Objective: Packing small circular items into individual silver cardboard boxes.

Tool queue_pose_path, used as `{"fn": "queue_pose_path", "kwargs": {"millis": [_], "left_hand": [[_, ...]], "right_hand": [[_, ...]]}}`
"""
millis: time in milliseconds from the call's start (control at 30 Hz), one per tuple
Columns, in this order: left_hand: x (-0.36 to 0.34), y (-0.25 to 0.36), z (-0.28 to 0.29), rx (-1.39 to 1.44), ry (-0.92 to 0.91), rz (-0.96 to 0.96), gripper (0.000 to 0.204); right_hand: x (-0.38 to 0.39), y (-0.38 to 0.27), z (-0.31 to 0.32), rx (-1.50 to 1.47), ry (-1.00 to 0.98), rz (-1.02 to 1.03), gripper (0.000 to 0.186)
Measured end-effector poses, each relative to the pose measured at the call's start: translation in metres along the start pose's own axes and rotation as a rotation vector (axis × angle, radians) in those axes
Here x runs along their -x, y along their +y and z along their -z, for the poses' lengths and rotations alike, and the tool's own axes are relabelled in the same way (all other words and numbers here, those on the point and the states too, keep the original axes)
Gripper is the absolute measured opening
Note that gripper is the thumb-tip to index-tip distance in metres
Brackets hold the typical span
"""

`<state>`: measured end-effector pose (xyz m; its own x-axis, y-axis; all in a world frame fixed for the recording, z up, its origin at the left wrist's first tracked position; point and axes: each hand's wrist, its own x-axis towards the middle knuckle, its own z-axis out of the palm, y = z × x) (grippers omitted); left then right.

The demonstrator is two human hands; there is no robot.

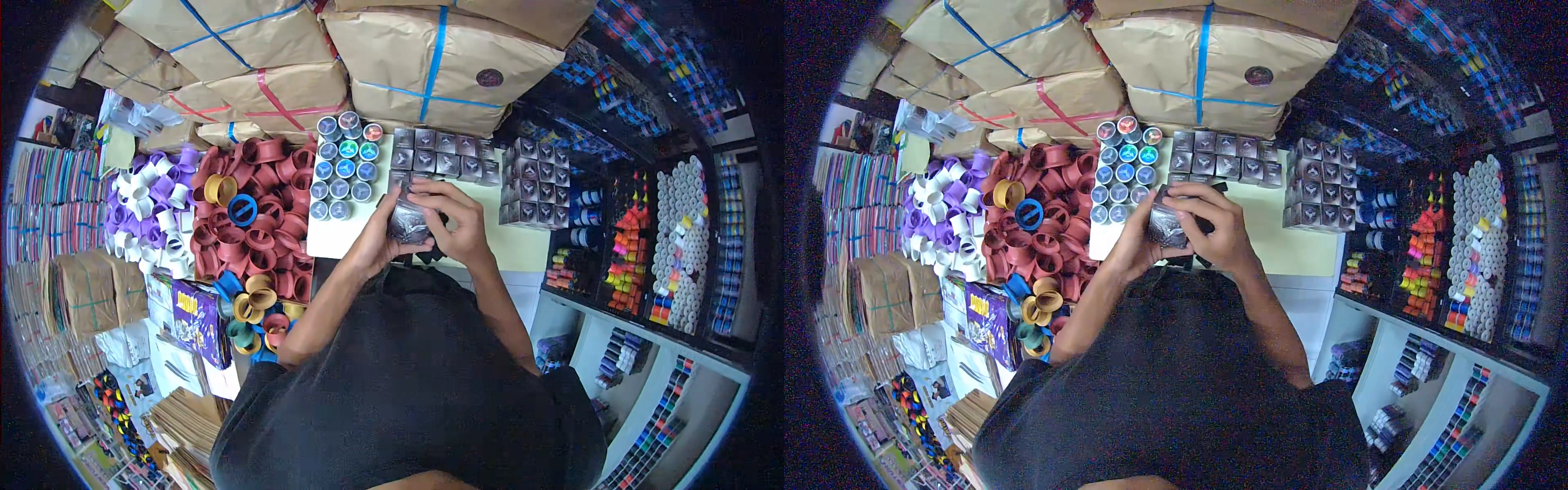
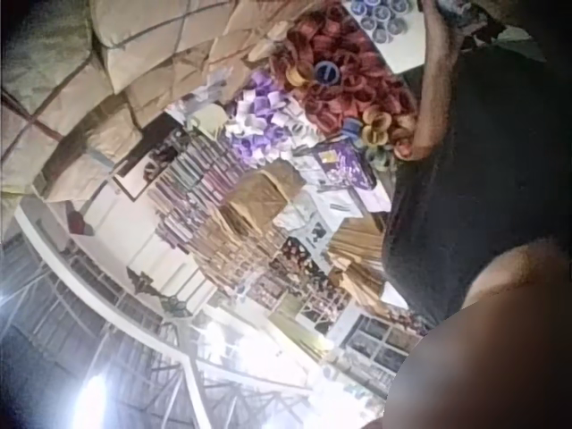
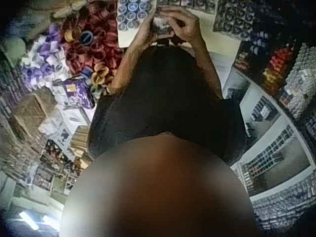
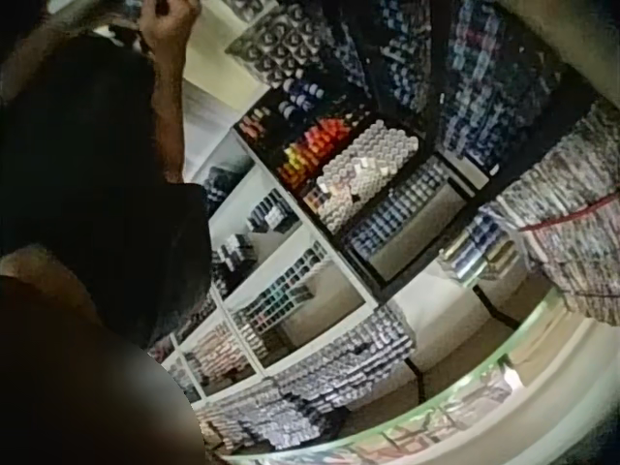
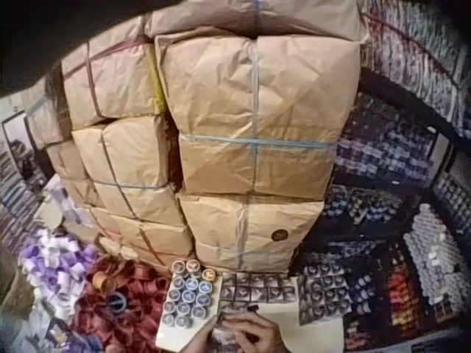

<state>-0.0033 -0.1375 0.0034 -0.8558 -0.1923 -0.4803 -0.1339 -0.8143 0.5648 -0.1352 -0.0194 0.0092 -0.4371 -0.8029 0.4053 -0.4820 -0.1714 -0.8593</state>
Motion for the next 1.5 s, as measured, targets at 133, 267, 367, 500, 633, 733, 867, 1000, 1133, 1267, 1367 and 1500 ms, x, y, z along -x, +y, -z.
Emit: {"fn": "queue_pose_path", "kwargs": {"millis": [133,267,367,500,633,733,867,1000,1133,1267,1367,1500], "left_hand": [[0.005,0.001,-0.018,0.133,-0.005,0.034,0.060],[0.007,-0.007,-0.030,0.145,0.023,-0.003,0.057],[0.000,-0.021,-0.023,0.106,0.039,-0.021,0.050],[-0.006,-0.039,-0.025,0.044,0.086,-0.008,0.048],[-0.012,-0.063,-0.015,0.042,0.078,0.111,0.050],[-0.023,-0.088,0.000,-0.029,0.151,0.135,0.042],[-0.030,-0.106,-0.001,-0.005,0.094,0.204,0.039],[-0.052,-0.123,-0.024,-0.134,0.196,0.134,0.041],[-0.083,-0.153,-0.042,-0.454,0.231,-0.045,0.056],[-0.097,-0.168,-0.045,-0.808,-0.030,-0.037,0.063],[-0.090,-0.158,-0.059,-0.843,-0.072,0.040,0.056],[-0.087,-0.140,-0.044,-0.688,0.019,0.260,0.029]], "right_hand": [[0.000,-0.004,0.009,0.056,-0.012,0.049,0.029],[0.007,0.005,0.014,0.082,-0.018,0.121,0.031],[0.015,0.012,0.016,0.060,0.005,0.135,0.026],[0.033,0.026,0.021,0.002,0.026,0.099,0.022],[0.055,0.038,0.028,-0.043,-0.035,0.015,0.024],[0.071,0.046,0.032,-0.125,-0.121,-0.217,0.015],[0.087,0.054,0.047,-0.176,-0.172,-0.233,0.020],[0.114,0.061,0.055,0.025,0.112,-0.324,0.026],[0.141,0.068,0.064,0.148,0.264,-0.498,0.048],[0.167,0.069,0.097,0.162,0.415,-0.475,0.053],[0.212,0.097,0.120,0.244,0.524,-0.605,0.070],[0.279,0.169,0.153,0.391,0.780,-0.773,0.070]]}}
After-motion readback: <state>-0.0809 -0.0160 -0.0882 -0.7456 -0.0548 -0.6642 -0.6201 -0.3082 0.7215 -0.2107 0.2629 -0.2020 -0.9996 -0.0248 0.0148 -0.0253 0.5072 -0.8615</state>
